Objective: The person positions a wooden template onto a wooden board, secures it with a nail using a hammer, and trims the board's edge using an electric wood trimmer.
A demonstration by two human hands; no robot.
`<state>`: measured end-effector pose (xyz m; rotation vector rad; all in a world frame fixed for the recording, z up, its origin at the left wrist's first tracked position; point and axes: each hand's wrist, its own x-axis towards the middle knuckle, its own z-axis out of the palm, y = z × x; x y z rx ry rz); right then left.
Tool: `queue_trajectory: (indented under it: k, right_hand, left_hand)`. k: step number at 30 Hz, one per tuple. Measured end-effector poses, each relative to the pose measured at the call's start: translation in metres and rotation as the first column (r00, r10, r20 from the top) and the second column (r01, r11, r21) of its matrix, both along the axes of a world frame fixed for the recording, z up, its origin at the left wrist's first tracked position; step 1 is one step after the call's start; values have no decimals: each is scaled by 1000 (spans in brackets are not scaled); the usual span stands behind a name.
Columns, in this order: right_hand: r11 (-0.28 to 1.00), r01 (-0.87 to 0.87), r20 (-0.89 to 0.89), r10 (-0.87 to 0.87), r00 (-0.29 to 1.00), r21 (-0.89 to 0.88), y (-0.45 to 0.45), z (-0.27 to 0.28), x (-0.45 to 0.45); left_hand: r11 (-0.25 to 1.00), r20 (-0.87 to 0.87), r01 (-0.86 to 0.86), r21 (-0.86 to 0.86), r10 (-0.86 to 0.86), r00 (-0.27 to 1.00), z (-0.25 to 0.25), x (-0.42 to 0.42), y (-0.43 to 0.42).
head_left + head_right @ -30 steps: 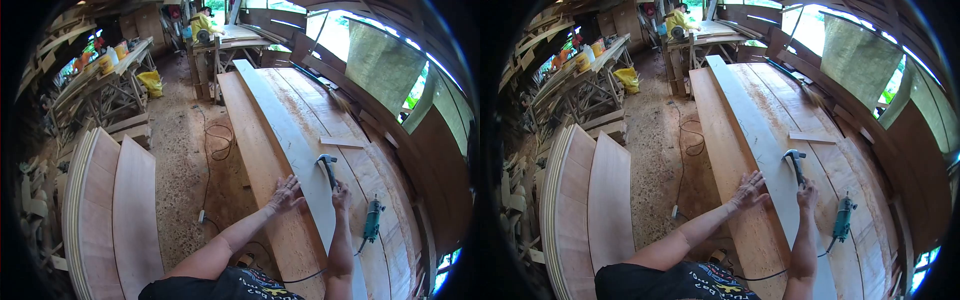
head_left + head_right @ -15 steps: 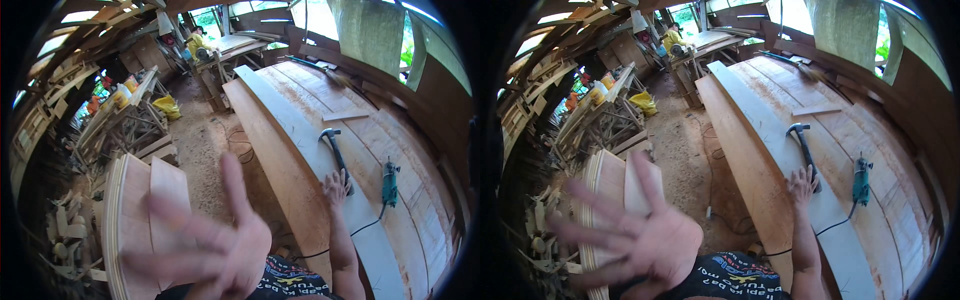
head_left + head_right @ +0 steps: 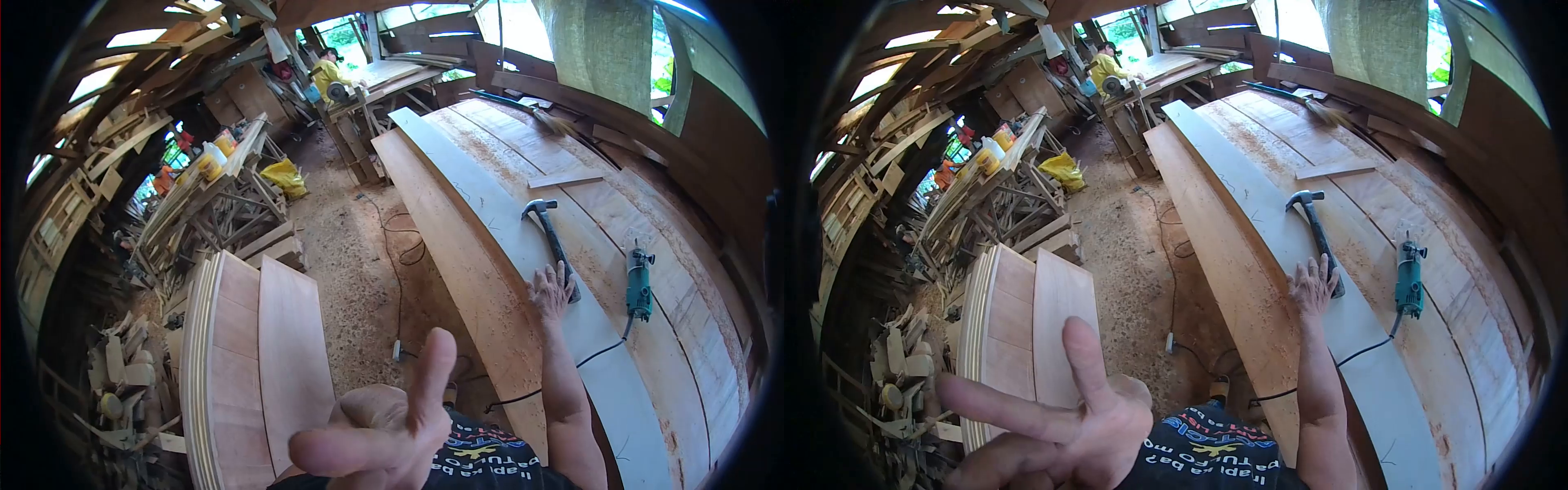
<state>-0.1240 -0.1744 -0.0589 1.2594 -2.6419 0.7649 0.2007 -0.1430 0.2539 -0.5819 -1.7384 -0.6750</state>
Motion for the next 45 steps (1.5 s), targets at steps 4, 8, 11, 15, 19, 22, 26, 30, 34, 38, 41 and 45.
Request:
queue_trajectory:
  k: [4, 8, 11, 15, 19, 22, 26, 30, 34, 38, 41, 45]
  right_hand:
    - [999, 34, -3, -34, 999, 17, -1, 3, 1]
    - [955, 226, -109, -250, 962, -192, -5, -9, -2]
    - [907, 227, -295, -338, 894, -354, -8, -22, -8]
    - [888, 338, -334, -435, 836, -311, -7, -7, -32]
    - [860, 510, -76, -510, 857, -26, -15, -1, -48]
    - [859, 503, 45, -509, 860, 98, -12, 12, -55]
    - [887, 435, 34, -444, 895, 154, -6, 11, -70]
    - [916, 365, 243, -397, 885, 167, 29, 54, -90]
    - [905, 392, 202, -357, 912, -168, 108, 64, -92]
    - [777, 511, 345, -396, 851, -367, 226, 33, -113]
    - [697, 671, 337, -587, 736, -252, 276, 48, -96]
    - [499, 858, 191, -837, 513, -121, 345, -1, -109]
  left_hand:
    - [1000, 4, -10, 10, 10, 1000, -2, 7, -17]
    - [999, 54, -47, 3, 47, 997, -5, 3, -47]
    - [984, 232, -173, -53, 180, 956, -24, -26, -84]
    - [965, 619, -260, -37, 226, 752, -129, -109, -149]
    - [919, 851, -296, -262, 364, 378, -275, -152, -184]
    - [856, 840, -305, -418, 492, 228, -334, -163, -194]
    - [810, 786, -315, -495, 572, 236, -333, -162, -182]
    - [823, 786, -351, -447, 549, 285, -331, -161, -184]
    - [818, 784, -367, -443, 552, 283, -333, -161, -187]
    - [808, 773, -375, -454, 567, 287, -338, -163, -187]
    - [784, 729, -421, -456, 601, 328, -342, -157, -188]
    - [821, 663, -341, -458, 571, 484, -332, -171, -184]
